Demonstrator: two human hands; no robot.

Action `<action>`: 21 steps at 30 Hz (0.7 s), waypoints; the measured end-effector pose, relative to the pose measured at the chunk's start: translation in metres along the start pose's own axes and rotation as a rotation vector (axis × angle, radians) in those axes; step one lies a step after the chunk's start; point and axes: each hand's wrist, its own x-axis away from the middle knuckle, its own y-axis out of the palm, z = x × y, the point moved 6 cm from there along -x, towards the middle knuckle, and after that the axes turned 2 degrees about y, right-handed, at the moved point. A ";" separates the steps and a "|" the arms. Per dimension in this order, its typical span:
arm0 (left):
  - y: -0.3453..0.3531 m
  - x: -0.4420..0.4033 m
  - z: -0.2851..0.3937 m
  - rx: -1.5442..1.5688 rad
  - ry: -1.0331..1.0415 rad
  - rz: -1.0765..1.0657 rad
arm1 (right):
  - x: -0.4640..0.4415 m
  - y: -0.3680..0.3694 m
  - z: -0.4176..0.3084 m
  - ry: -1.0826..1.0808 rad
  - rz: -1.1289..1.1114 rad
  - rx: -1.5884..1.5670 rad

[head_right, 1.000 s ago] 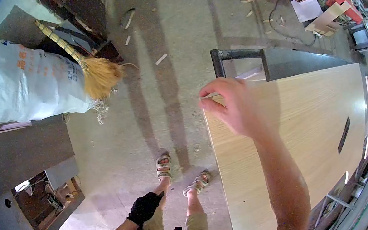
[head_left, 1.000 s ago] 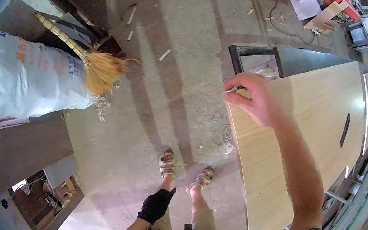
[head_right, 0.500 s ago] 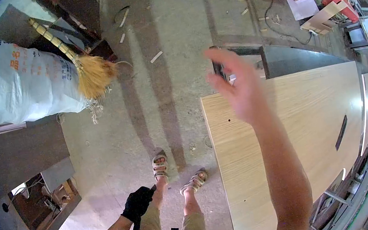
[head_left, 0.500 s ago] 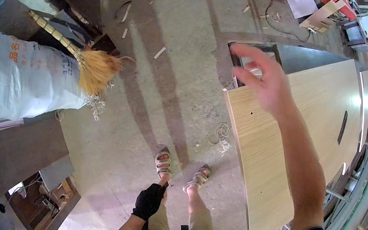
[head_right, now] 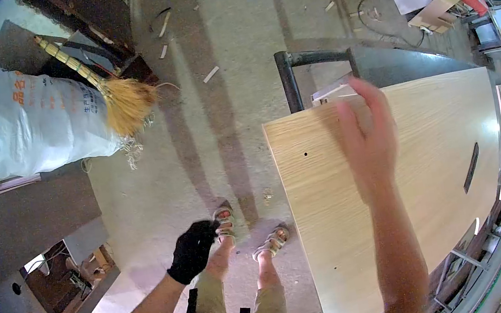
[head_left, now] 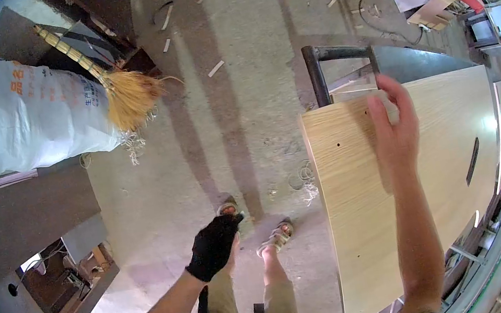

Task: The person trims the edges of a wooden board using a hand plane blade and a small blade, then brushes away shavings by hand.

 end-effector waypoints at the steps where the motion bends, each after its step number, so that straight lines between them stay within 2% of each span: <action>1: -0.008 -0.022 0.027 -0.101 0.109 0.010 | 0.014 -0.013 0.012 -0.029 0.022 0.102; 4: -0.031 -0.073 0.110 -0.320 0.549 0.125 | 0.049 -0.035 0.059 -0.152 -0.058 0.316; 10: -0.024 -0.130 0.181 -0.542 0.486 -0.118 | 0.054 -0.039 0.058 -0.148 -0.057 0.285; 13: -0.045 -0.167 0.177 -0.633 0.628 0.111 | 0.055 -0.037 0.065 -0.163 -0.053 0.318; 15: -0.071 -0.194 0.168 -0.800 0.661 0.265 | 0.055 -0.038 0.065 -0.153 -0.057 0.305; 18: -0.082 -0.197 0.170 -0.858 0.504 0.236 | 0.051 -0.039 0.064 -0.175 -0.053 0.307; 19: -0.075 -0.178 0.177 -0.782 0.544 0.228 | 0.053 -0.039 0.064 -0.176 -0.054 0.314; 20: -0.062 -0.160 0.183 -0.603 0.511 0.118 | 0.054 -0.039 0.064 -0.172 -0.060 0.317; 21: -0.041 -0.139 0.177 -0.527 0.569 -0.008 | 0.052 -0.038 0.064 -0.174 -0.058 0.321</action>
